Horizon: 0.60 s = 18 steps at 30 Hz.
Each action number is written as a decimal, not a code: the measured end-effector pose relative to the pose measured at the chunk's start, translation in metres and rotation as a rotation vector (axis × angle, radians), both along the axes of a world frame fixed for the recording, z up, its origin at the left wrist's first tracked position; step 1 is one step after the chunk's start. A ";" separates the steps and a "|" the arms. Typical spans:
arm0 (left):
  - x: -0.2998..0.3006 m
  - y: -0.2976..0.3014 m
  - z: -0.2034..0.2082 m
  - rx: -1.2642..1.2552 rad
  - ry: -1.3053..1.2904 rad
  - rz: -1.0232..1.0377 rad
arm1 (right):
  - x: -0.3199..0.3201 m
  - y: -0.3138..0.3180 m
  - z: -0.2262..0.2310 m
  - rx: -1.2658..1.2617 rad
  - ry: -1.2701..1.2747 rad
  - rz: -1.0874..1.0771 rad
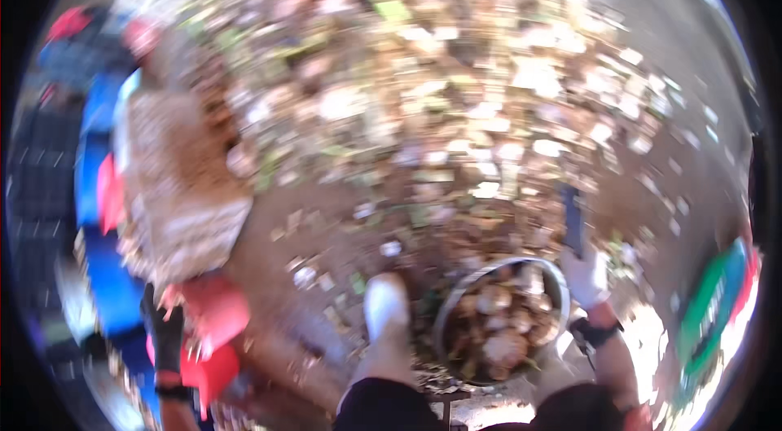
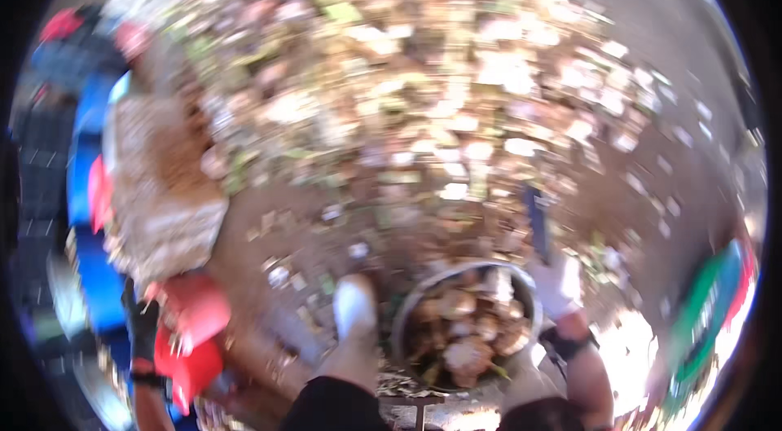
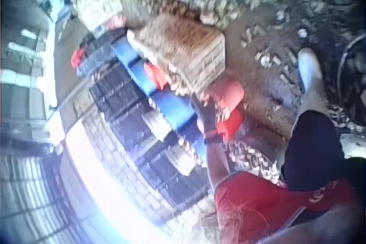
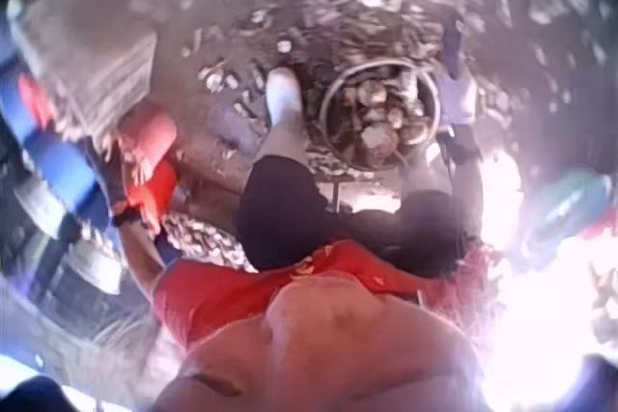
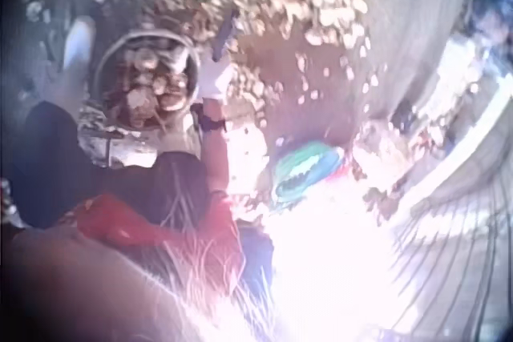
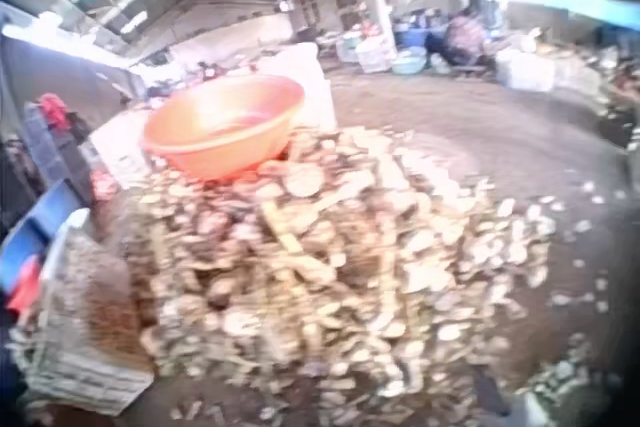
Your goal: The person sorts through a pile of garlic, picking up individual bulbs and trimming the roots and stalks with a knife. Each trimmed bulb is then placed into a metal bowl, while the person occasionally moves debris aside to reach more garlic.
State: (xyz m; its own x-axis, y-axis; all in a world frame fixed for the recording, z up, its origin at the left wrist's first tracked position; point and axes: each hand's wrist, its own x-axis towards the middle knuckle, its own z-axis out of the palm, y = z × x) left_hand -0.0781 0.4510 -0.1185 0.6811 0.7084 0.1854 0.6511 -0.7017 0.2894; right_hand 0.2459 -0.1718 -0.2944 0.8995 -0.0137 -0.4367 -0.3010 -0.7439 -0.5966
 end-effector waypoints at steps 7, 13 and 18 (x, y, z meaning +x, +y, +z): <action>0.260 -0.194 -0.111 -0.285 0.325 -0.849 | 0.009 -0.020 0.026 0.203 -0.049 -0.128; 0.405 -0.333 -0.183 0.045 0.320 -1.301 | 0.013 -0.023 0.013 0.286 -0.056 0.003; 0.461 -0.382 -0.231 0.220 0.733 -1.377 | 0.014 -0.025 0.009 0.351 -0.093 -0.092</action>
State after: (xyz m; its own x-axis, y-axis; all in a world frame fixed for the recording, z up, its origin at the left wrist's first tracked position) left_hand 0.3825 0.0689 -0.3492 0.7390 -0.5016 -0.4497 -0.5503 -0.8345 0.0264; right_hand 0.2601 -0.1972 -0.2853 0.9376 0.0396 -0.3455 -0.2894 -0.4618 -0.8384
